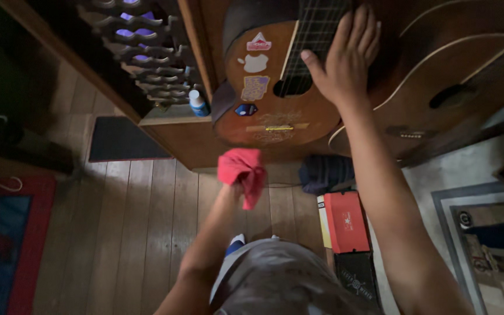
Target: The person carries a black mat to a doorway, then picks up a red cloth and uses it to wipe the body and soundhole area of an acoustic guitar.
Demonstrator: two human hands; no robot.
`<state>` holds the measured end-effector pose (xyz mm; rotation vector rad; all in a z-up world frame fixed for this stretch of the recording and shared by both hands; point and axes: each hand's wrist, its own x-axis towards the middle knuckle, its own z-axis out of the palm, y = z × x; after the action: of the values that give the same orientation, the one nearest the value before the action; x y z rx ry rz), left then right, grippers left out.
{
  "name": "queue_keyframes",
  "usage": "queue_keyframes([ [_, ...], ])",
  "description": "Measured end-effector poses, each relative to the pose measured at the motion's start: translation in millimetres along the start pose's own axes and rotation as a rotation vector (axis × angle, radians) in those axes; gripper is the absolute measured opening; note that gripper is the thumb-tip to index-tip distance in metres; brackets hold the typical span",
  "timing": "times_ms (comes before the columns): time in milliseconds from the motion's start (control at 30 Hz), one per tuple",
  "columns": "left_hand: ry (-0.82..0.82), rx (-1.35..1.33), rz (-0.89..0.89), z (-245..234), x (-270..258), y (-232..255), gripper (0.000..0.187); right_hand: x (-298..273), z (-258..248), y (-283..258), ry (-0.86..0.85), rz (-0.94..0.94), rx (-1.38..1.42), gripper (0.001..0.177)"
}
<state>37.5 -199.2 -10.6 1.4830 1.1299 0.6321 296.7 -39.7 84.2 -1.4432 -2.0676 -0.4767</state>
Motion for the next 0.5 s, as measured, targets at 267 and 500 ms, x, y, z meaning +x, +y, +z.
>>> queue_keyframes([
  [267, 0.34, 0.331, 0.052, -104, 8, 13, 0.024, -7, -2, 6, 0.081, -0.048, 0.109, 0.099],
  [500, 0.68, 0.437, 0.344, -168, 103, 64, 0.024, -4, -5, 3, 0.085, -0.037, 0.04, 0.097],
])
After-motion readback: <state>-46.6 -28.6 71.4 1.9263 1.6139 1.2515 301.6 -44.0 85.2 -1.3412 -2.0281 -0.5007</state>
